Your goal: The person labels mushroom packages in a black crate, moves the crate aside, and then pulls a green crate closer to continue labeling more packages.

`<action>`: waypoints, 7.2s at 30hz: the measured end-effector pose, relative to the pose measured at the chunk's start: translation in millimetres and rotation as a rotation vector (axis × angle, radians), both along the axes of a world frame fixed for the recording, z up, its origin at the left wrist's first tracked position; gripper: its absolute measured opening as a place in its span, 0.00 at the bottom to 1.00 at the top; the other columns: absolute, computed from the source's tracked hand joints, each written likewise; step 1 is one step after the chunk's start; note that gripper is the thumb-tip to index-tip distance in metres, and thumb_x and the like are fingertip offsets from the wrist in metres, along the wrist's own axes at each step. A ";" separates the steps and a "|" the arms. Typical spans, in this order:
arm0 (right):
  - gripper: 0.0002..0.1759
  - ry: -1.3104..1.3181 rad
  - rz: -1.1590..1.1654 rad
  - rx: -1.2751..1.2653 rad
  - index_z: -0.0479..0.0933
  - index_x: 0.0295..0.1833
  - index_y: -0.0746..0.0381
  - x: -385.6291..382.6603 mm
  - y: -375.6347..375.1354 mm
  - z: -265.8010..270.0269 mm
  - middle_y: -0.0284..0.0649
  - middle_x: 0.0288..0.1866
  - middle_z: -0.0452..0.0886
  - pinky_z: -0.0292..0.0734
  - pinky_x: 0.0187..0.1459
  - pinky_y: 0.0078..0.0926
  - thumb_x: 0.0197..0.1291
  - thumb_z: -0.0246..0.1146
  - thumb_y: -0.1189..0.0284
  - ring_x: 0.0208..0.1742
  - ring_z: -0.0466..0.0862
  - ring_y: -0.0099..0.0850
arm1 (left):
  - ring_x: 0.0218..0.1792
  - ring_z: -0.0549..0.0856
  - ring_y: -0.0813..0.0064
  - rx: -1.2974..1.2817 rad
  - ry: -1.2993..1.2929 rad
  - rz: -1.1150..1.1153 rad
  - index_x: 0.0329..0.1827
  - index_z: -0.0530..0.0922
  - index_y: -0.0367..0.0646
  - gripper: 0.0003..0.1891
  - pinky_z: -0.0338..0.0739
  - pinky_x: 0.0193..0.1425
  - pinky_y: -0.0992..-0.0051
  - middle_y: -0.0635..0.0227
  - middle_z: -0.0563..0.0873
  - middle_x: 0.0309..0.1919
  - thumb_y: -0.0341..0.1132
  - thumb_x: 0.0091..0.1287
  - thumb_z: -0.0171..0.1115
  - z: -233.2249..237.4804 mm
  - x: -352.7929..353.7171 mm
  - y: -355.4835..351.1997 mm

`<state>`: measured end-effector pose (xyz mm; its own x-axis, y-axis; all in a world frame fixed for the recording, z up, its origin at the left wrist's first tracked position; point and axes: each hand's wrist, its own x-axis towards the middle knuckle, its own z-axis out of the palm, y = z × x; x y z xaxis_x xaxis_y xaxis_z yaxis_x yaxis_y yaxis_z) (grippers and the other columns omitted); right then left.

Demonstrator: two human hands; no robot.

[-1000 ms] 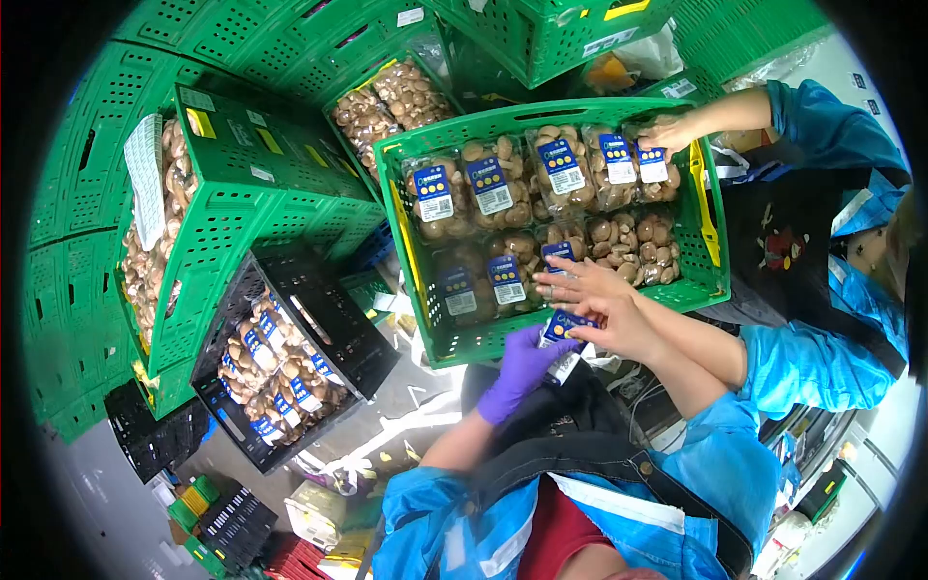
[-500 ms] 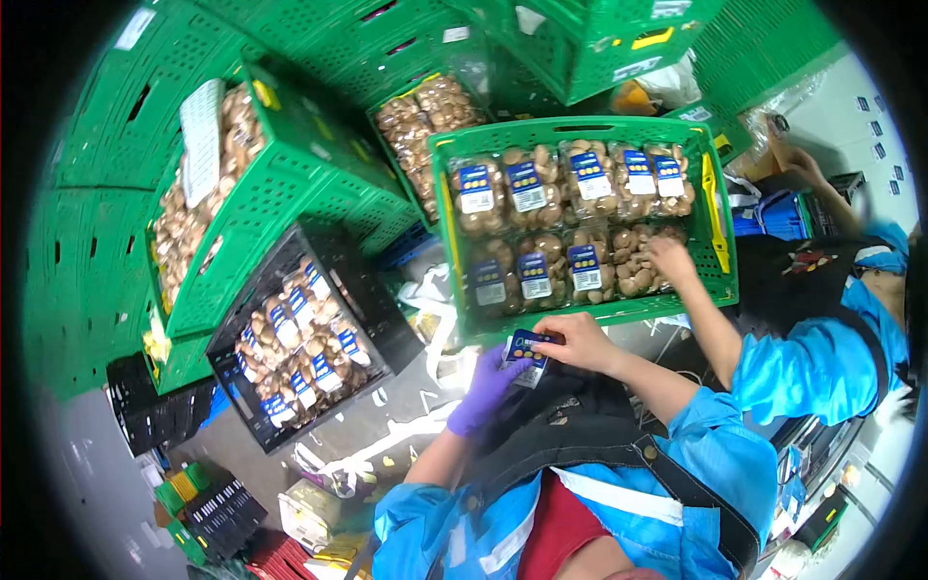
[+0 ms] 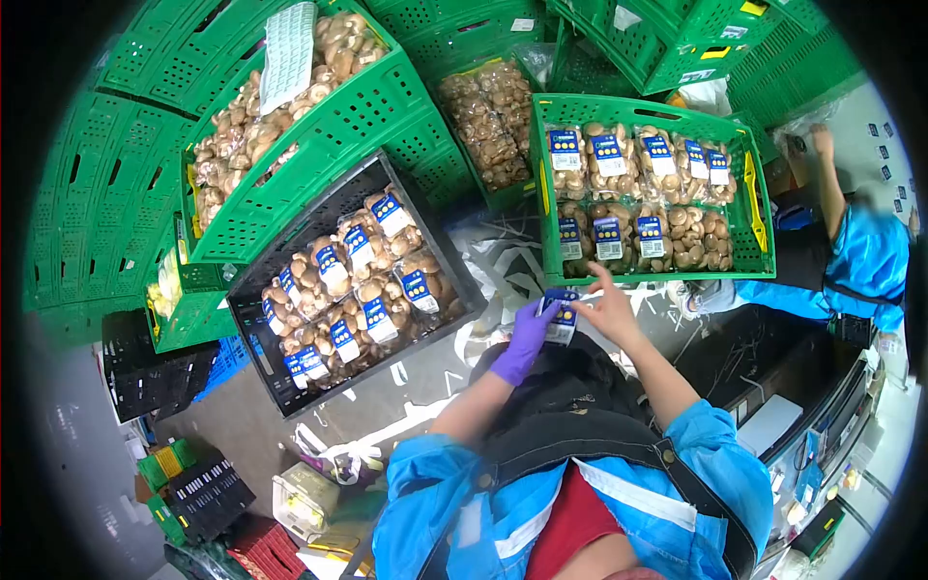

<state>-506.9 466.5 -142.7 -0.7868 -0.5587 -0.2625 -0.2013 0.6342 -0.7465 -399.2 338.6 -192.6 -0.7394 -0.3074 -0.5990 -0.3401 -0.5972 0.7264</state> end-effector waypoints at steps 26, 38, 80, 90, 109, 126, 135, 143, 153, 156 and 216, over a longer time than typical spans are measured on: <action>0.22 0.245 0.441 0.074 0.70 0.60 0.58 -27.1 10.5 -40.8 0.39 0.18 0.74 0.67 0.24 0.26 0.59 0.57 0.71 0.19 0.72 0.25 | 0.35 0.83 0.62 -1.141 0.131 0.270 0.41 0.79 0.41 0.21 0.77 0.42 0.69 0.61 0.84 0.34 0.46 0.50 0.69 -45.3 34.2 -37.4; 0.13 0.065 0.782 -0.244 0.77 0.46 0.67 273.7 -307.7 7.1 0.40 0.32 0.81 0.73 0.33 0.18 0.53 0.61 0.81 0.27 0.78 0.22 | 0.39 0.82 0.74 -0.965 0.025 1.008 0.38 0.80 0.40 0.06 0.75 0.44 0.74 0.65 0.84 0.37 0.30 0.62 0.57 18.4 503.4 -334.3; 0.14 -0.647 0.915 0.060 0.77 0.49 0.69 697.5 -532.5 -394.8 0.38 0.45 0.80 0.72 0.45 0.18 0.58 0.60 0.75 0.43 0.78 0.22 | 0.69 0.57 0.52 -0.640 -0.729 0.879 0.68 0.52 0.31 0.48 0.55 0.70 0.62 0.45 0.58 0.66 0.36 0.46 0.73 -287.7 737.9 -288.7; 0.27 -0.983 0.848 -0.721 0.62 0.63 0.75 612.8 -606.3 110.1 0.49 0.60 0.70 0.65 0.61 0.33 0.62 0.52 0.69 0.59 0.73 0.35 | 0.47 0.80 0.74 -0.178 0.510 0.411 0.64 0.65 0.38 0.26 0.72 0.56 0.73 0.62 0.80 0.48 0.26 0.60 0.56 25.1 691.6 -432.9; 0.12 -1.030 1.094 -0.394 0.74 0.49 0.68 445.3 -458.1 97.8 0.36 0.39 0.81 0.75 0.46 0.21 0.60 0.58 0.77 0.41 0.80 0.24 | 0.49 0.78 0.71 -0.039 0.584 0.904 0.63 0.65 0.35 0.27 0.73 0.52 0.73 0.60 0.78 0.49 0.46 0.67 0.48 212.7 485.6 -403.6; 0.09 -0.736 0.586 -0.563 0.74 0.41 0.67 447.9 -568.2 81.2 0.35 0.29 0.80 0.73 0.31 0.14 0.55 0.64 0.77 0.29 0.79 0.16 | 0.46 0.79 0.78 -1.138 -0.017 0.254 0.55 0.74 0.40 0.19 0.74 0.48 0.76 0.64 0.82 0.46 0.29 0.61 0.62 152.6 495.7 -508.0; 0.14 -0.634 0.454 -0.214 0.75 0.26 0.65 381.2 -575.5 13.8 0.28 0.18 0.73 0.62 0.19 0.15 0.51 0.69 0.66 0.18 0.70 0.14 | 0.29 0.79 0.85 -0.553 -0.086 0.078 0.40 0.80 0.37 0.09 0.74 0.34 0.82 0.70 0.83 0.31 0.32 0.60 0.64 92.7 452.7 -539.8; 0.18 -0.491 0.165 -0.025 0.78 0.37 0.65 324.0 -634.1 -144.8 0.38 0.25 0.78 0.69 0.27 0.26 0.59 0.58 0.58 0.23 0.76 0.29 | 0.36 0.80 0.83 -0.179 -0.177 0.100 0.48 0.76 0.39 0.14 0.75 0.40 0.81 0.69 0.82 0.37 0.32 0.61 0.62 71.7 463.3 -523.5; 0.25 0.053 0.299 0.090 0.71 0.47 0.70 345.3 -625.4 -109.6 0.56 0.33 0.79 0.77 0.39 0.43 0.56 0.59 0.58 0.38 0.81 0.52 | 0.27 0.79 0.86 -0.210 -0.188 0.112 0.43 0.80 0.40 0.10 0.73 0.31 0.84 0.71 0.83 0.29 0.33 0.62 0.62 84.8 448.4 -512.8; 0.20 -1.150 0.378 -0.019 0.72 0.44 0.65 356.0 -583.8 -24.0 0.42 0.29 0.78 0.79 0.27 0.29 0.59 0.59 0.58 0.33 0.82 0.33 | 0.25 0.76 0.87 -0.296 -0.224 0.097 0.29 0.81 0.37 0.12 0.71 0.28 0.80 0.70 0.82 0.24 0.38 0.56 0.69 70.5 452.7 -512.3; 0.26 -0.033 0.226 0.335 0.78 0.32 0.66 201.3 -564.5 -110.0 0.40 0.29 0.81 0.76 0.31 0.30 0.49 0.65 0.49 0.29 0.81 0.30 | 0.29 0.78 0.81 -0.249 -0.135 0.034 0.39 0.80 0.35 0.10 0.72 0.34 0.81 0.68 0.82 0.29 0.34 0.61 0.61 37.5 284.2 -507.9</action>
<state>-305.5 -97.9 -252.6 -0.6419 -0.5961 -0.4824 -0.3429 0.7858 -0.5147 -115.0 -169.3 -155.1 -0.6450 -0.4803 -0.5944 -0.4268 -0.4188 0.8015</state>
